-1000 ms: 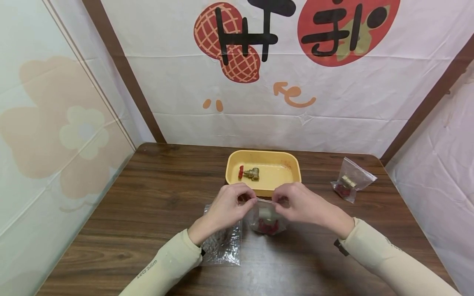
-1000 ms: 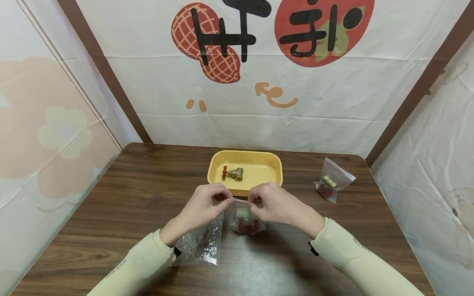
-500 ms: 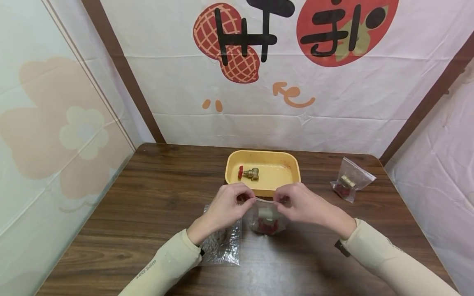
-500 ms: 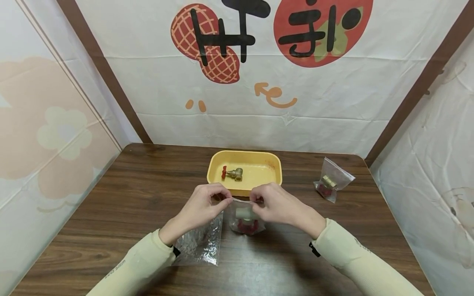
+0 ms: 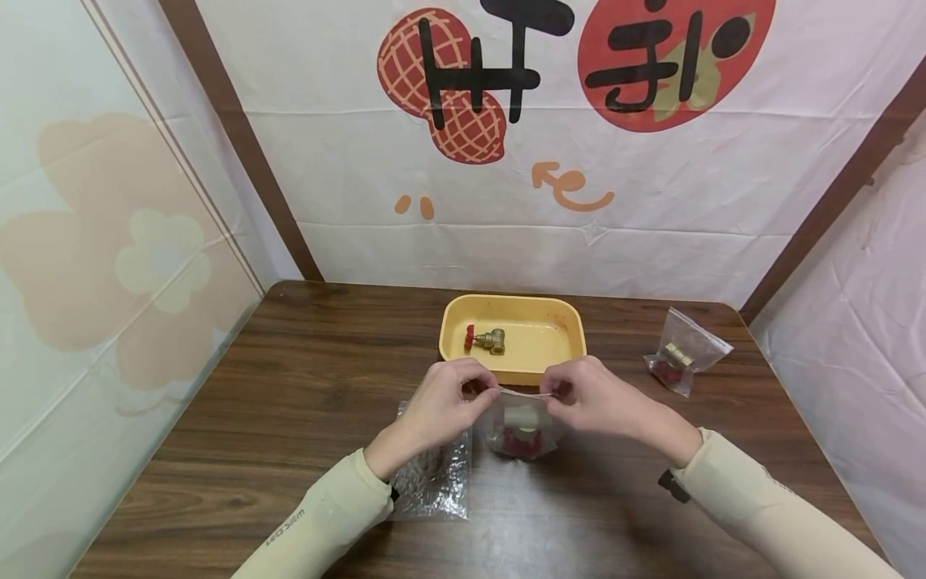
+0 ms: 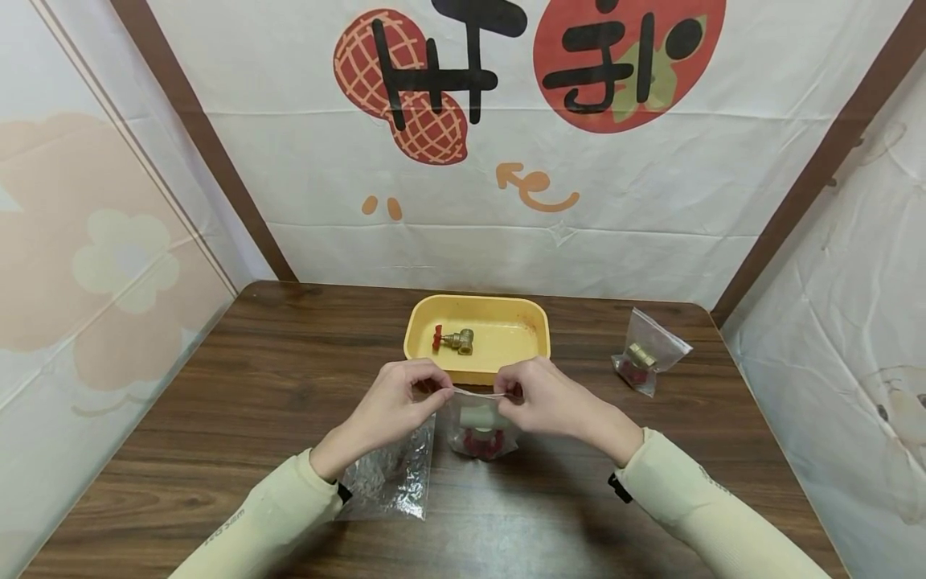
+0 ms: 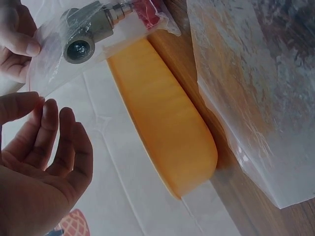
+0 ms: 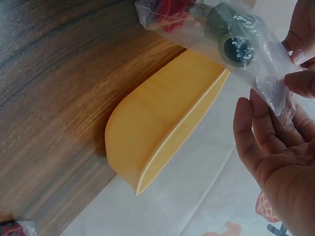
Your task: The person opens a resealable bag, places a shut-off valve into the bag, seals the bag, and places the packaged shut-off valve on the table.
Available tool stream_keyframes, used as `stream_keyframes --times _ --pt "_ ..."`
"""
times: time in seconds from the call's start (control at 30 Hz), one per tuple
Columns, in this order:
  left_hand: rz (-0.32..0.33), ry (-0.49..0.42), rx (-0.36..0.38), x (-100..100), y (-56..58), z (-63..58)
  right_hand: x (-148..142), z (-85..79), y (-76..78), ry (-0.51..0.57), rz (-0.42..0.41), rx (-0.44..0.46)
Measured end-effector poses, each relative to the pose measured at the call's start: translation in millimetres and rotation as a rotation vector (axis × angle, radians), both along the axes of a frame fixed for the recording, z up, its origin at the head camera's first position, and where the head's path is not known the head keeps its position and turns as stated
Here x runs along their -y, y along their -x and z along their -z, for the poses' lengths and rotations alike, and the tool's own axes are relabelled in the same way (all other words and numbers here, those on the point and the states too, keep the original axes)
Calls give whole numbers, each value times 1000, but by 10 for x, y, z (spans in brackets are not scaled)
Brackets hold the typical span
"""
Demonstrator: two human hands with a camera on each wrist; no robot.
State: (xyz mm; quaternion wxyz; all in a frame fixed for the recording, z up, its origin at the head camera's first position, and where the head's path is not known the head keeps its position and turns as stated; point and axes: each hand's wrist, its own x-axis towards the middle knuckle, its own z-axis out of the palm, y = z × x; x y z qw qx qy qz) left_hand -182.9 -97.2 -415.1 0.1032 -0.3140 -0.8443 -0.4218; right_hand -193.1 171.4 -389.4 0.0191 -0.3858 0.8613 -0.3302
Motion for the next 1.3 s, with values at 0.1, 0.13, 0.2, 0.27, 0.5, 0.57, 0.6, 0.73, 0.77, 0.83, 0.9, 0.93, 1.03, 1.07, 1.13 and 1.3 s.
stream_keyframes --times 0.1,0.13,0.2,0.27,0.5,0.57,0.6,0.73,0.77,0.83,0.9,0.93,1.03,1.07,1.13,1.3 --pt "-3 2 0 3 2 4 -14 0 -3 -12 13 -5" --pt "-4 1 -2 4 0 2 -23 -4 -4 -15 17 -5" --pt "-2 0 -4 2 1 2 -46 -5 -5 -19 28 -3" --pt "1 0 -6 6 0 4 -60 -4 -7 -14 32 0" --pt "5 -3 -5 0 2 -7 -82 2 -10 -1 16 12" --pt "4 0 -4 -1 2 -7 -89 -3 -16 -8 21 2" --pt "4 0 -2 -1 1 -7 -96 -4 -18 -12 25 -5" --pt "1 4 -3 4 0 -5 -138 -5 -31 -26 37 -19" --pt "1 3 -4 5 0 -5 -148 -4 -33 -27 34 -17" --pt "0 5 -8 3 6 -3 -162 -5 -42 -22 23 -14" --pt "-2 5 -11 0 11 0 -170 -4 -49 -18 13 -13" --pt "-3 4 -12 -1 11 0 -175 -3 -51 -17 12 -15" --pt "-5 4 -9 -3 13 2 -193 -5 -66 -22 29 -29" --pt "-6 3 -9 -1 12 2 -201 -7 -70 -26 35 -32" --pt "-7 5 -5 -1 14 4 -222 -12 -84 -37 46 -32" --pt "-8 2 1 7 9 4 -262 -6 -107 -48 33 -24"
